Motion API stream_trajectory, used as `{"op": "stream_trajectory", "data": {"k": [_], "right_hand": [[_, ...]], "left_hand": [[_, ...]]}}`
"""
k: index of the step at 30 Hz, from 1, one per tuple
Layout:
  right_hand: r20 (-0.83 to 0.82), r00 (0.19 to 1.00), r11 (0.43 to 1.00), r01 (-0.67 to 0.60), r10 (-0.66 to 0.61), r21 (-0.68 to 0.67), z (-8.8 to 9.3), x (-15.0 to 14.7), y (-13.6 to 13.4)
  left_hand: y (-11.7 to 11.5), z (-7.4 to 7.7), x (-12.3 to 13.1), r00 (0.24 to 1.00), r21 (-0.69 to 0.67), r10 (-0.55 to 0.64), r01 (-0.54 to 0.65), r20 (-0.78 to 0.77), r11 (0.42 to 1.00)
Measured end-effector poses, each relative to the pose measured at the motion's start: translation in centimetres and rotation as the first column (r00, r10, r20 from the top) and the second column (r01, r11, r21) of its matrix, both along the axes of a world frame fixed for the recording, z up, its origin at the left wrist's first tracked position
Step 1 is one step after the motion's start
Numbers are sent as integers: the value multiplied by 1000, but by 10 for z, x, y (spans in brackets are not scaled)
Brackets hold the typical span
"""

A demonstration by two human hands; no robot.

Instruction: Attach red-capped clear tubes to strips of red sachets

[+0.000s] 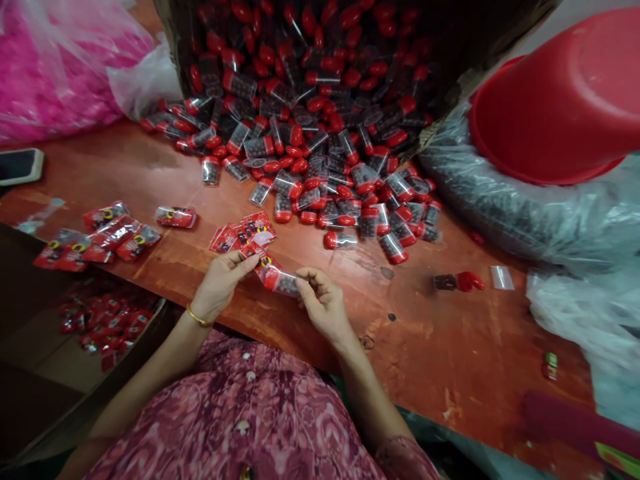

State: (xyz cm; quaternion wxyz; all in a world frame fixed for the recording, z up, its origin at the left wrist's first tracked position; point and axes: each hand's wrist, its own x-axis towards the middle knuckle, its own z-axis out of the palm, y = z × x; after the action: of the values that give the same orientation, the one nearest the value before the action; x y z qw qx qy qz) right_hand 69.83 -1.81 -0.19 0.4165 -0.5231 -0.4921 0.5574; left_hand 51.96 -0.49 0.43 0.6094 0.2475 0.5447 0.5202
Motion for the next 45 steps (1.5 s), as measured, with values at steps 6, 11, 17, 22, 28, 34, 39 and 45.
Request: {"op": "stream_trajectory", "data": {"k": [6, 11, 17, 22, 28, 34, 39, 45], "right_hand": [[6, 998, 998, 58, -58, 30, -3, -5, -2], [16, 990, 989, 137, -138, 49, -9, -12, -3], [-7, 946, 942, 322, -323, 93, -17, -25, 3], [-18, 970, 962, 244, -244, 121, -18, -30, 4], [-53, 969, 969, 245, -242, 40, -20, -35, 8], [-142, 954, 965, 262, -264, -36, -14, -46, 8], [-241, 920, 949, 285, -309, -132, -16, -52, 11], [-204, 915, 937, 343, -349, -66, -19, -55, 10]], "left_hand": [[0, 0, 9, 988, -49, 40, -33, 146, 998], [-4, -6, 25, 977, -52, 70, -61, 199, 997], [-10, -3, 41, 943, -134, 214, -185, 254, 974], [-3, -2, 35, 937, -145, 201, -165, 285, 976], [0, -8, 33, 943, -154, 155, -113, 294, 982], [5, -12, 34, 960, -49, 181, -174, 215, 983], [5, -19, 37, 977, 6, 153, -156, 146, 988], [-5, -20, 46, 952, -32, 228, -226, 204, 974]]}}
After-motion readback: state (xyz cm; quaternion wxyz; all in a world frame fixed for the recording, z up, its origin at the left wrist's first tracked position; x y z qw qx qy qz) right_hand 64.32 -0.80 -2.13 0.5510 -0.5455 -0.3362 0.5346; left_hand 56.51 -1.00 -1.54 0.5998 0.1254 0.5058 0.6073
